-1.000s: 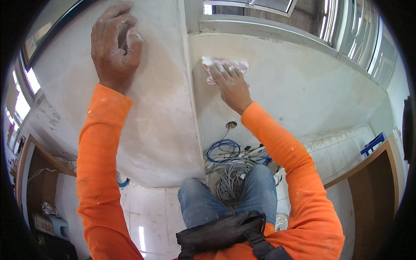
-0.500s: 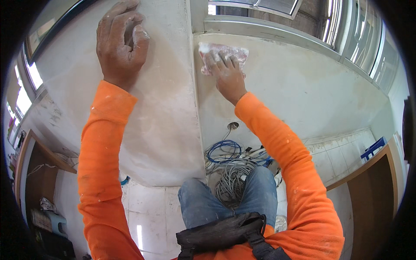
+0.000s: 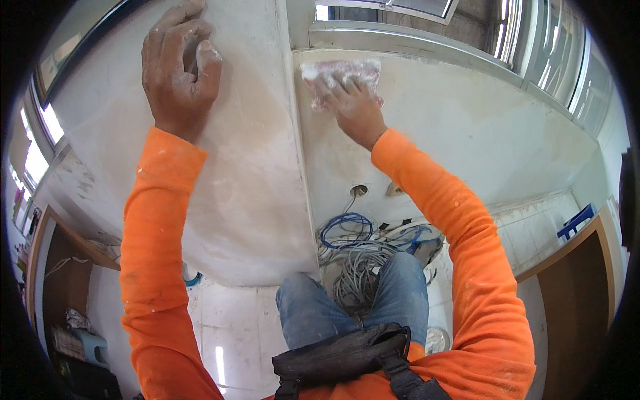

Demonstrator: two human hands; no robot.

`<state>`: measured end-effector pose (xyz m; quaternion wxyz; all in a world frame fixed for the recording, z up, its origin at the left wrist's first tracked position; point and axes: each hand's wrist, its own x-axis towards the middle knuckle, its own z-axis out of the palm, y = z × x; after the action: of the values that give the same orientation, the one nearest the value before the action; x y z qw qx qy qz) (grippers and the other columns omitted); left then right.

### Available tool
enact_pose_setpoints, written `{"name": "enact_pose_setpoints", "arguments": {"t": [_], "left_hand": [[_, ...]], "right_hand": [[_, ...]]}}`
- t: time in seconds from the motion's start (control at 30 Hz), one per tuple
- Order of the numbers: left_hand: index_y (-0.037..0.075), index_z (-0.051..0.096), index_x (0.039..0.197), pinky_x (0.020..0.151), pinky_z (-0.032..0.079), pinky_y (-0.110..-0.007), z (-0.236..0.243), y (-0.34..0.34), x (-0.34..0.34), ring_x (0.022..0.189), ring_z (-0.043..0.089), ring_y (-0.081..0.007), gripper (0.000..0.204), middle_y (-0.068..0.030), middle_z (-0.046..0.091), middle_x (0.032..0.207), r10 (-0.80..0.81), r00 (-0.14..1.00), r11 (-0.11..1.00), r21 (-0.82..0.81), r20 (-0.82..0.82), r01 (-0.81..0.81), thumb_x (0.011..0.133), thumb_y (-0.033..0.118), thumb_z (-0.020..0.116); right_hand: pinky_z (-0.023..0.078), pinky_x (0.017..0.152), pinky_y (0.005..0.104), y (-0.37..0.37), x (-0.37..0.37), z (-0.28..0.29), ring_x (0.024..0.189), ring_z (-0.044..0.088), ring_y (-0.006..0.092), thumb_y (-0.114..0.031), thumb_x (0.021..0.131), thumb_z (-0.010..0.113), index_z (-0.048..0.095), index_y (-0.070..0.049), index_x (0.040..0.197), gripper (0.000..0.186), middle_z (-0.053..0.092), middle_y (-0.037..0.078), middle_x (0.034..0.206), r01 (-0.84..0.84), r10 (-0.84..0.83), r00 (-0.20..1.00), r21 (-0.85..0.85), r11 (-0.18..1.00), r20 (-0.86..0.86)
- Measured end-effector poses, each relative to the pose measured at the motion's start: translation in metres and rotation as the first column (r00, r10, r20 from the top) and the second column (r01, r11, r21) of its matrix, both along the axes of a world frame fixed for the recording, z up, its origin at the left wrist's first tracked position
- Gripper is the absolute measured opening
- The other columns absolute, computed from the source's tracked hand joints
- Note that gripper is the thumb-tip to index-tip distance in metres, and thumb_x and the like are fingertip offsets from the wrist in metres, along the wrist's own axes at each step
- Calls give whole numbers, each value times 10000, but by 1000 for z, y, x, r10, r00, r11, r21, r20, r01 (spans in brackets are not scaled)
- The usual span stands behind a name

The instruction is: The person sands a wall with sandpaper, scoops putty from a bowl onto a board using a spatula, and applies the putty onto the wall with the board.

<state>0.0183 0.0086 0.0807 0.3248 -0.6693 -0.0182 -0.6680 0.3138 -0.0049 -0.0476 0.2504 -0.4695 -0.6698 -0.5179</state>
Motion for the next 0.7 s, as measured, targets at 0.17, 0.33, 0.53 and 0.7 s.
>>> {"name": "enact_pose_setpoints", "arguments": {"t": [0.17, 0.33, 0.53, 0.7], "left_hand": [[27, 632, 979, 907, 521, -335, -2, -5, 3, 1089, 585, -256, 150, -130, 613, 1194, -91, 996, 995, -41, 13, 91, 862, 98, 571], [34, 637, 976, 916, 496, -360, -4, -3, 4, 1098, 582, -262, 150, -124, 641, 1149, -90, 996, 996, -26, 26, 91, 855, 105, 583], [49, 640, 917, 947, 454, -384, 2, 4, 0, 1083, 575, -280, 169, -96, 646, 1147, -33, 999, 999, 27, 16, 33, 770, 69, 561], [38, 639, 922, 924, 478, -371, -1, 10, 7, 1068, 580, -285, 164, -104, 640, 1159, -98, 995, 995, -2, 34, 98, 782, 62, 556]], "right_hand": [[385, 1004, 459, -19, 4, -20, 1184, 518, 310, 11, 784, 553, 484, -104, 1371, 602, 582, 116, 1289, -9, 12, 999, -116, 993, 32], [405, 951, 450, -11, -3, 25, 1116, 541, 304, -36, 820, 540, 497, -101, 1353, 538, 609, 106, 1221, -69, 70, 997, 22, 997, -33], [413, 941, 437, -13, -1, -18, 1095, 549, 288, -66, 831, 543, 514, -93, 1325, 496, 605, 104, 1213, -50, 56, 997, -104, 993, 55], [417, 964, 427, -57, 31, -47, 1092, 554, 277, -41, 834, 537, 540, -100, 1304, 473, 591, 102, 1254, -37, 26, 999, -265, 964, -47]]}}
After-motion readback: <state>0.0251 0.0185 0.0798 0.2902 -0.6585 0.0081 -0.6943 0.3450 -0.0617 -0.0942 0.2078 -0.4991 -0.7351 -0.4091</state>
